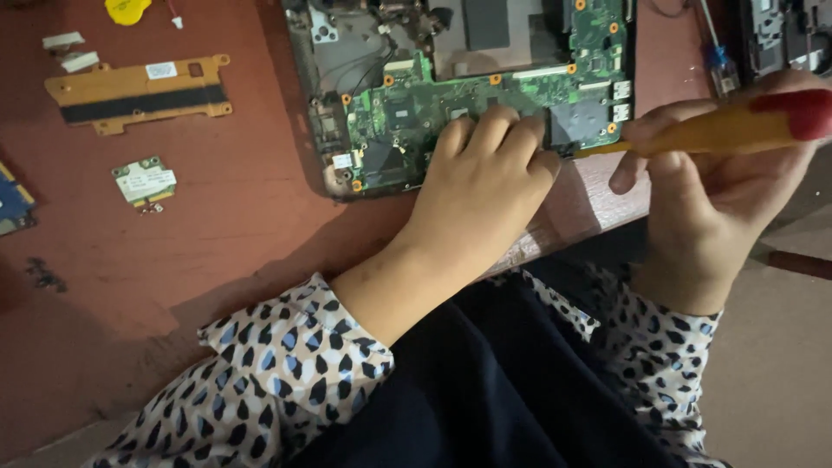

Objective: The person uses a yellow screwdriver to remove screws from the motherboard of a disassembled laptop. They then use their hands to disconnect a ribbon cable and remove a small black component from the circuit board.

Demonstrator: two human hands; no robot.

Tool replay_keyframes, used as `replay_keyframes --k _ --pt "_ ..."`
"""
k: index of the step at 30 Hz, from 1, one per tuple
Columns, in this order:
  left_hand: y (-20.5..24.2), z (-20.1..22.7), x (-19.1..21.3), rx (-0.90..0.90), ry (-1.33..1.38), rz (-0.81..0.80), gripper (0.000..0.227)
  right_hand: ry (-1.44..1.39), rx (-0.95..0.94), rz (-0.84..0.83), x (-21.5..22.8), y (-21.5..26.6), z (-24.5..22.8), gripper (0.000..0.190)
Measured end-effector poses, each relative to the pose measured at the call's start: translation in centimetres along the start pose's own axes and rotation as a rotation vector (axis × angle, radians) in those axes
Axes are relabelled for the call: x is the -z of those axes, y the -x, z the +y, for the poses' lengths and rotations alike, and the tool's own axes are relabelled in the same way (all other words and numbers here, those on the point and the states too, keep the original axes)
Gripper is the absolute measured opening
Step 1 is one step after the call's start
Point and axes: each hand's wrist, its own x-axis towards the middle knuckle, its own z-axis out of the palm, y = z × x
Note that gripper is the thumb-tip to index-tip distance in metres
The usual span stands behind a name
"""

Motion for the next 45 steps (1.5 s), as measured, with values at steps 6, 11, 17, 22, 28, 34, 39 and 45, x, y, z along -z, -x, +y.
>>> replay_keyframes --k 6,11,17,22,28,34,39,45 --pt "0.1 -0.1 0.0 -0.002 0.035 -0.013 0.012 0.115 -0.059 0.039 1.2 0.1 0.6 0.070" --pt "0.2 -0.1 0.1 -0.009 0.008 -0.036 0.017 0.268 0.199 -0.066 0.2 -1.8 0.4 0.055" --pt "0.2 0.0 0.2 0.000 -0.004 0.000 0.013 0.222 0.069 0.048 -0.3 -0.3 1.4 0.069" --pt "-0.1 0.0 0.0 -0.005 0.019 -0.048 0.015 0.050 0.040 -0.059 -0.6 -1.3 -0.7 0.052" --pt "0.2 0.0 -0.1 -0.001 0.028 0.012 0.015 0.131 -0.011 -0.038 0.3 -0.6 -1.4 0.044" --pt "0.2 -0.1 0.1 -0.003 0.030 -0.058 0.015 0.283 0.045 -0.083 0.3 -1.3 -1.6 0.053" --pt "0.2 -0.1 0.0 -0.004 0.006 -0.019 0.016 0.352 0.066 -0.005 0.4 -0.9 0.2 0.051" --pt "0.1 -0.1 0.2 -0.005 0.008 -0.055 0.018 0.177 0.111 -0.040 -1.3 -2.0 -0.9 0.052"
